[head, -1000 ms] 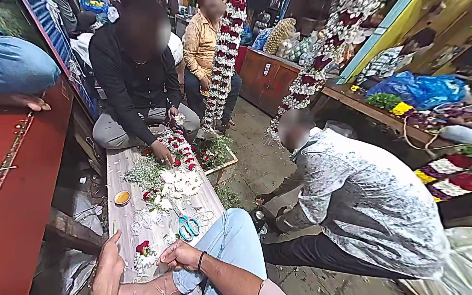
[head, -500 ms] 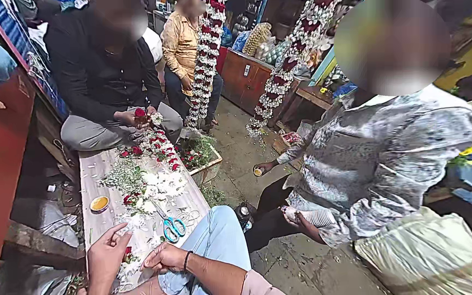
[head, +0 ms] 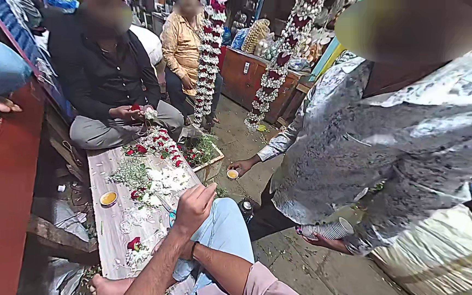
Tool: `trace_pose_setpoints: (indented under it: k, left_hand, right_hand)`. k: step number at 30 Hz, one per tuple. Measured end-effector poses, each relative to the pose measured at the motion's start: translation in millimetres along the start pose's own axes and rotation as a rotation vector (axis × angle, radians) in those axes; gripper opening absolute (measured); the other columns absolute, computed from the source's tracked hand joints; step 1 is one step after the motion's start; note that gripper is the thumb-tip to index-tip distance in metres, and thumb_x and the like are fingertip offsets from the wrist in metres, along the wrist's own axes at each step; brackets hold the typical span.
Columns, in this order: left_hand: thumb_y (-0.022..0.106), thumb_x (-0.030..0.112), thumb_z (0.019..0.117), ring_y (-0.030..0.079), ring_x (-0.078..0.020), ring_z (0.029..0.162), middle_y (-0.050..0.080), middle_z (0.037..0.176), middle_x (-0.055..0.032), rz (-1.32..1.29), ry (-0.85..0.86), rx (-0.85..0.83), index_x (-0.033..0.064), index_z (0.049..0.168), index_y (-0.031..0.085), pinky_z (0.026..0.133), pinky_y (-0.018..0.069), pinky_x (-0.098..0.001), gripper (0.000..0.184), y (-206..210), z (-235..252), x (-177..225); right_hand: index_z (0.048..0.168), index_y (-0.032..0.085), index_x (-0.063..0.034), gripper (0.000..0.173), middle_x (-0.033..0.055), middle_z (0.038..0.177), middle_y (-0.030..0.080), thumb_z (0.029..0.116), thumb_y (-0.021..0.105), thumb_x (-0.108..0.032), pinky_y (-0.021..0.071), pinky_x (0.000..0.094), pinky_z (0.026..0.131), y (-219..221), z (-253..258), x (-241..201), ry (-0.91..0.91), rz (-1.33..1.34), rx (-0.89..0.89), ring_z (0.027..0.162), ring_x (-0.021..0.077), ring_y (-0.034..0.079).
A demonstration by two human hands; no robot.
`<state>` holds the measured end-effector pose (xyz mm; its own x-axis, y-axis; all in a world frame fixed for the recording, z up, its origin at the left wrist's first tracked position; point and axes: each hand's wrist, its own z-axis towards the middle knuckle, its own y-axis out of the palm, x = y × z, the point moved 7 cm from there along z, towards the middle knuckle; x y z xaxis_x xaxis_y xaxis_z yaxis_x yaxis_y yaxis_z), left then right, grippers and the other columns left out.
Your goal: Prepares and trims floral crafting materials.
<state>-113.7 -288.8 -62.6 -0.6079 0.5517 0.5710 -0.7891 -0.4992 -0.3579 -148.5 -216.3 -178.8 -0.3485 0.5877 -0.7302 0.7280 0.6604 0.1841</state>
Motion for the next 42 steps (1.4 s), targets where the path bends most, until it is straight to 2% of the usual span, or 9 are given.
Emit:
trace_pose_setpoints:
  k: [5, 9, 15, 17, 19, 22, 26, 37, 42]
  left_hand:
    - [0.066, 0.023, 0.0983, 0.066, -0.0166, 0.071, 0.069, 0.080, -0.0055, 0.102, -0.129, -0.050, 0.0098, 0.119, 0.076, 0.071, 0.0580, -0.0327, 0.026, -6.4, -32.3, -24.2]
    - [0.065, 0.042, 0.0937, 0.069, -0.0339, 0.099, 0.072, 0.109, -0.0169, 0.082, -0.916, -0.504, 0.0168, 0.156, 0.045, 0.092, 0.0532, -0.0572, 0.070, -8.8, -87.5, -111.2]
    - [0.080, 0.034, 0.0871, 0.058, -0.0185, 0.071, 0.063, 0.087, -0.0111, -0.250, -1.246, -0.121, 0.0035, 0.161, 0.022, 0.069, 0.0517, -0.0366, 0.098, -58.8, -113.5, -206.2]
    - [0.079, 0.036, 0.0871, 0.066, -0.0279, 0.104, 0.066, 0.116, -0.0181, -0.014, -1.242, -0.080, 0.0019, 0.161, 0.019, 0.094, 0.0549, -0.0455, 0.102, -84.7, -106.7, -216.7]
    - [0.076, 0.039, 0.0843, 0.041, -0.0358, 0.144, 0.044, 0.155, -0.0197, 0.432, -1.166, -0.127, 0.0059, 0.164, 0.015, 0.115, 0.0389, -0.0551, 0.106, -109.4, -97.6, -208.5]
    - [0.070, 0.024, 0.0815, 0.008, -0.0412, 0.158, 0.014, 0.170, -0.0226, 0.802, -0.885, -0.153, 0.0134, 0.165, 0.023, 0.126, 0.0130, -0.0613, 0.096, -119.2, -91.7, -190.0]
    - [0.070, 0.024, 0.0831, 0.011, -0.0351, 0.158, 0.018, 0.171, -0.0154, 0.737, -0.802, -0.203, 0.0185, 0.163, 0.032, 0.126, 0.0139, -0.0591, 0.089, -112.8, -125.0, -169.5]
    - [0.070, 0.032, 0.0862, 0.042, -0.0305, 0.142, 0.052, 0.149, -0.0077, 0.471, -1.249, 0.030, 0.0181, 0.126, 0.069, 0.113, 0.0371, -0.0575, 0.042, -183.3, -261.9, -130.8]
    - [0.064, 0.022, 0.0949, 0.068, -0.0187, 0.088, 0.068, 0.128, -0.0053, 0.054, -1.280, -0.033, 0.0177, 0.136, 0.064, 0.081, 0.0567, -0.0434, 0.041, -189.6, -267.9, -99.3]
  right_hand:
    - [0.090, 0.053, -0.0111, 0.016, -0.0070, 0.062, 0.049, 0.1037, 0.049, -0.004, 0.0408, 0.0181, 0.049, -2.2, 23.2, 19.2, 0.079, -0.042, 0.080, 0.049, 0.0011, 0.042]
    - [0.091, 0.059, -0.0121, 0.006, -0.0046, 0.064, 0.052, 0.0966, 0.056, -0.011, 0.0405, 0.0252, 0.051, -16.3, 105.0, 101.6, -0.034, 0.030, -0.080, 0.054, 0.0060, 0.046]
    - [0.097, 0.076, -0.0055, 0.016, -0.0057, 0.060, 0.051, 0.0957, 0.065, -0.017, 0.0336, 0.0231, 0.046, -11.8, 117.4, 105.7, -0.041, -0.039, -0.239, 0.049, 0.0032, 0.039]
    - [0.097, 0.076, -0.0051, 0.016, -0.0053, 0.059, 0.051, 0.0950, 0.065, -0.017, 0.0342, 0.0232, 0.046, -11.9, 119.7, 104.9, -0.030, -0.043, -0.244, 0.048, 0.0035, 0.039]
    - [0.098, 0.075, -0.0049, 0.016, -0.0053, 0.059, 0.051, 0.0945, 0.065, -0.017, 0.0352, 0.0229, 0.046, -10.4, 120.0, 103.9, -0.012, -0.055, -0.241, 0.048, 0.0035, 0.040]
    - [0.097, 0.076, -0.0051, 0.016, -0.0050, 0.059, 0.052, 0.0938, 0.066, -0.018, 0.0364, 0.0230, 0.047, -10.5, 118.9, 102.3, -0.009, -0.057, -0.229, 0.048, 0.0036, 0.041]
    - [0.095, 0.075, -0.0053, 0.015, -0.0042, 0.059, 0.051, 0.0893, 0.069, -0.017, 0.0364, 0.0242, 0.046, -13.2, 122.3, 111.0, 0.005, -0.054, -0.221, 0.048, 0.0048, 0.041]
    - [0.095, 0.076, -0.0047, 0.016, -0.0026, 0.059, 0.053, 0.0899, 0.069, -0.019, 0.0342, 0.0232, 0.043, -9.0, 120.6, 106.2, -0.005, -0.023, -0.239, 0.046, 0.0046, 0.040]
    - [0.089, 0.077, -0.0065, 0.014, -0.0018, 0.061, 0.058, 0.0916, 0.069, -0.017, 0.0373, 0.0226, 0.045, 3.8, 90.1, 72.4, -0.117, -0.148, -0.243, 0.049, 0.0041, 0.044]
